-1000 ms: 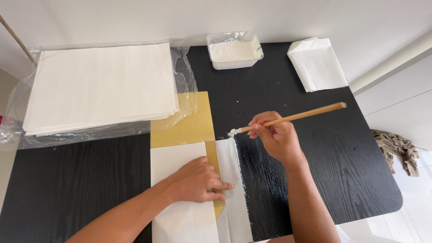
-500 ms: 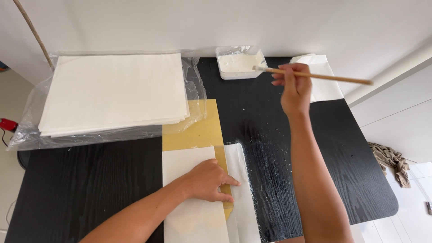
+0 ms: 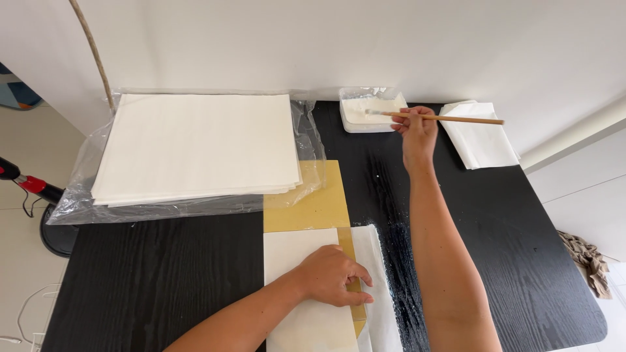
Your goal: The person places a sheet of white paper onto a yellow board on a black table. They then use a brush to apply a white adhesive along the edge of the paper and press it down to secure it.
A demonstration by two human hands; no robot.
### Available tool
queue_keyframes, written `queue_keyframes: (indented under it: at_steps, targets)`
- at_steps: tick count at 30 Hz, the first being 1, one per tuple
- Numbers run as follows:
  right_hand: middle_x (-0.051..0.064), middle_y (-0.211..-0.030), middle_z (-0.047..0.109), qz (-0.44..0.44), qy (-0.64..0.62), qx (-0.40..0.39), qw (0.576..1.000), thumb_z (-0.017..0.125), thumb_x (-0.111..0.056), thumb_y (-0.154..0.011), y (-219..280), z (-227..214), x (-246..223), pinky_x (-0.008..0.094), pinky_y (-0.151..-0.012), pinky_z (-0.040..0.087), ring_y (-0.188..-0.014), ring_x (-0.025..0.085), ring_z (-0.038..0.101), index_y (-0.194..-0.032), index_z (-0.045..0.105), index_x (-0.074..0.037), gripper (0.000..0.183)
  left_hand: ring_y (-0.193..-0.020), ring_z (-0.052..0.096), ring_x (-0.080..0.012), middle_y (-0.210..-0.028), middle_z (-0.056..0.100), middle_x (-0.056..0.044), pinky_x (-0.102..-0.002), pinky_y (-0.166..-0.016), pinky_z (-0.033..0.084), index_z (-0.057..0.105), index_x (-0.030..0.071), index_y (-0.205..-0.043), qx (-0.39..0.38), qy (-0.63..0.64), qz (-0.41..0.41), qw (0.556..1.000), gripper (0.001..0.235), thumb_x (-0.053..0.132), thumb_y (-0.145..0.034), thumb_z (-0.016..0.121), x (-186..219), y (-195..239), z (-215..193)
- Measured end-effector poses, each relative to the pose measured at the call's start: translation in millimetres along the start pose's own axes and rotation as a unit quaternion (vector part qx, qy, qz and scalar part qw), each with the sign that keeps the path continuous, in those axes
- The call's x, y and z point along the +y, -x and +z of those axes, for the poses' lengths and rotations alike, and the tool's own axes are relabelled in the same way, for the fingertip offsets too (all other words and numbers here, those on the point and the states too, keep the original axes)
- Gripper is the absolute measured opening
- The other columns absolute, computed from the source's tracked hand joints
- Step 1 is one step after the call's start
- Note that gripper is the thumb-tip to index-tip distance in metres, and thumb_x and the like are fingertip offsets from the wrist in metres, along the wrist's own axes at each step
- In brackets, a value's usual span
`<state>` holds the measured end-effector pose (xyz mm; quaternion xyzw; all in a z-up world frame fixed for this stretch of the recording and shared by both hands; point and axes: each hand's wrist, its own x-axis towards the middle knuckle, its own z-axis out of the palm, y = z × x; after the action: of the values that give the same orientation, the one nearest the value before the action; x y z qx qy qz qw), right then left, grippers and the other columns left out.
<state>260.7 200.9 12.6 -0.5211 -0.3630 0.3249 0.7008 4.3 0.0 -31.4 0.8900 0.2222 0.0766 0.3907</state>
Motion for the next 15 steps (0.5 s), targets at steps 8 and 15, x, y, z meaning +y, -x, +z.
queue_keyframes:
  at_steps: [8,15]
  targets:
    - [0.014,-0.098,0.073,0.001,-0.157,0.022,0.987,0.051,-0.015,-0.105,25,-19,-46,0.03,-0.071,0.063,-0.082,0.024,0.074,-0.096,0.057,-0.009,0.013,-0.06,0.061,-0.0149,-0.067,0.068,0.009,-0.033,-0.081,0.041,0.079,0.026,-0.104,0.014,-0.027,0.026,0.999,0.041,0.059,-0.089,0.061,-5,-1,3]
    - [0.009,-0.099,0.07,0.0,-0.168,-0.04,0.985,0.047,-0.018,-0.108,104,-90,-70,0.025,-0.07,0.063,-0.081,0.02,0.074,-0.106,0.052,-0.016,0.006,-0.067,0.068,-0.0263,-0.062,0.066,-0.008,-0.037,-0.076,0.049,0.079,0.018,-0.104,0.026,-0.038,0.054,0.997,0.028,0.038,-0.088,0.069,6,6,-6]
